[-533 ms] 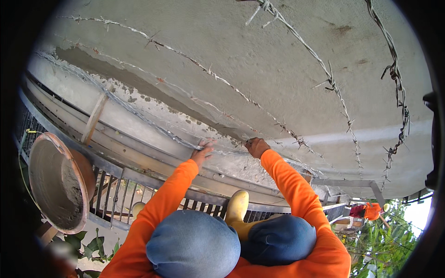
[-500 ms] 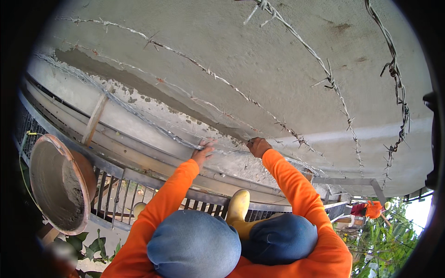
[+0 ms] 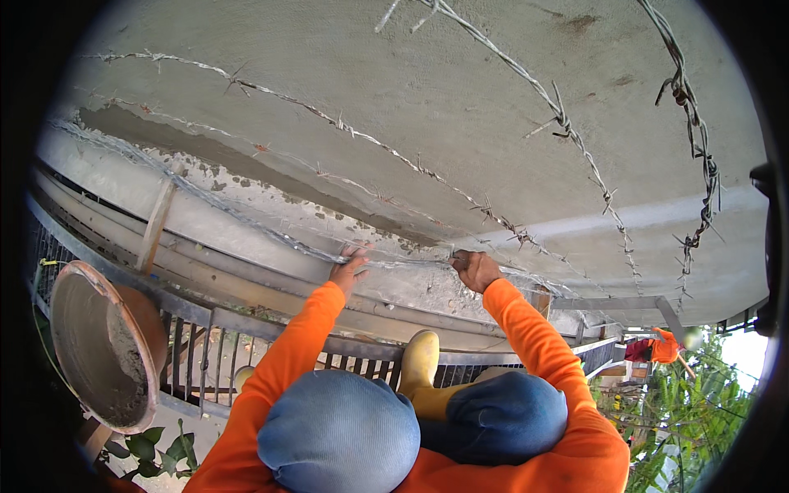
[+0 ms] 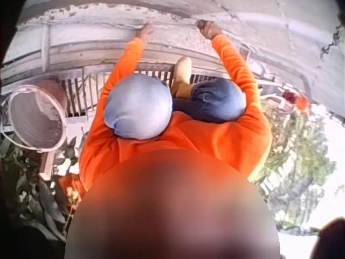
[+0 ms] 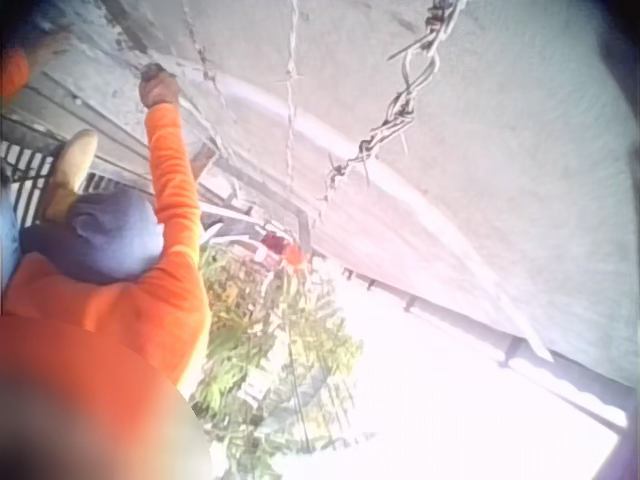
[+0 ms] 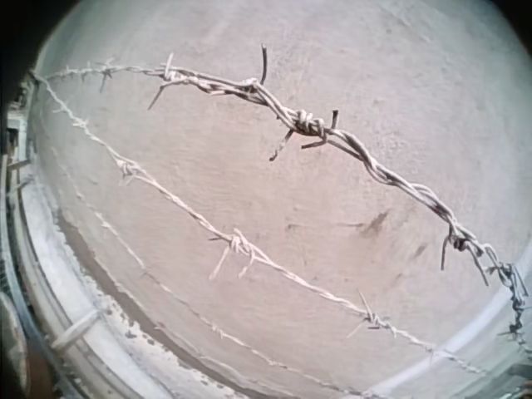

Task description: The person scoops cement from a bucket with a trowel and applies it to a concrete wall topped with barbed wire. They repeatedly smooth the cement along the wall edge while standing on a metal grate platform.

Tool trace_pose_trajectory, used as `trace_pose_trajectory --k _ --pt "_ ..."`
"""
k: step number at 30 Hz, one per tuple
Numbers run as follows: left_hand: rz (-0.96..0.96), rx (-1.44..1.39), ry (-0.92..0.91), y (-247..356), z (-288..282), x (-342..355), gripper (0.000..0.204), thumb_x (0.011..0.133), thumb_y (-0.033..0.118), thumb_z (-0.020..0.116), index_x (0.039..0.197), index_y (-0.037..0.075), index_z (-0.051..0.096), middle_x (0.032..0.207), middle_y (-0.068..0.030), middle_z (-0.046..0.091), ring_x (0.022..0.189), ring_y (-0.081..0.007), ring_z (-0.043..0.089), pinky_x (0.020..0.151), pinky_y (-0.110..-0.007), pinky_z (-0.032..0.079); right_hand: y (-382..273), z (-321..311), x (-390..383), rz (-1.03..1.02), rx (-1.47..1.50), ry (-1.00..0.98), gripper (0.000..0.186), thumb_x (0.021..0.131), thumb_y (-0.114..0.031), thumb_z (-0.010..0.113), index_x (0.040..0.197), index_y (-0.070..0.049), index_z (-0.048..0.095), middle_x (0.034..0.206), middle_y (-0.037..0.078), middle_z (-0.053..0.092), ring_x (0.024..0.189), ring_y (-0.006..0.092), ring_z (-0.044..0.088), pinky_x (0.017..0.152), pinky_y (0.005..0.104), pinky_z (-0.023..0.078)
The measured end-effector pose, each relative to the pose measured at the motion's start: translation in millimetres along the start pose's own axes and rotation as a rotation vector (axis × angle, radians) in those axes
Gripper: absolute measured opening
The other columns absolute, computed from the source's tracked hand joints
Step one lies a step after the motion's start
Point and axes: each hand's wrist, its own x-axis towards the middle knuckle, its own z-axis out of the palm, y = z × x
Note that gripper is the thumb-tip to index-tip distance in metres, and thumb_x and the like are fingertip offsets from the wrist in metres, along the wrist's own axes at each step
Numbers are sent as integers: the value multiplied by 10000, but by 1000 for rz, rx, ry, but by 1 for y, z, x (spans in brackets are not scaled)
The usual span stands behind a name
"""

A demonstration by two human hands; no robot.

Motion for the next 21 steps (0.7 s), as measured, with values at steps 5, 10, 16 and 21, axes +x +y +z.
trace_pose_trajectory --k 5,10,16,21 --pt "-14 17 -11 0 -2 -1 556 913 166 634 1439 233 469 1462 65 551 1314 -141 458 1040 -411 396 -19 17 35 32 -59 -107 448 984 -455 539 1226 -115 702 1077 260 710 1039 462 664 949 512 518" --pt "-6 -3 13 1 -2 -2 564 912 155 631 1447 235 469 1451 65 562 1315 -130 458 1039 -405 395 -21 21 43 45 4 -47 403 961 -410 565 1195 -115 709 1093 264 703 1044 459 663 937 513 521" --pt "-13 -23 9 -1 0 -2 566 914 136 628 1450 234 472 1446 65 567 1326 -124 449 1033 -398 399 -2 17 21 -29 228 44 407 965 -407 568 1206 -109 704 1075 267 703 1031 443 668 926 506 529" --pt "6 -17 0 -1 0 -1 570 917 128 630 1454 233 470 1440 64 575 1323 -129 458 1031 -402 412 -11 23 30 -61 53 -18 433 974 -429 563 1179 -79 715 1013 273 712 1016 446 675 901 482 532"
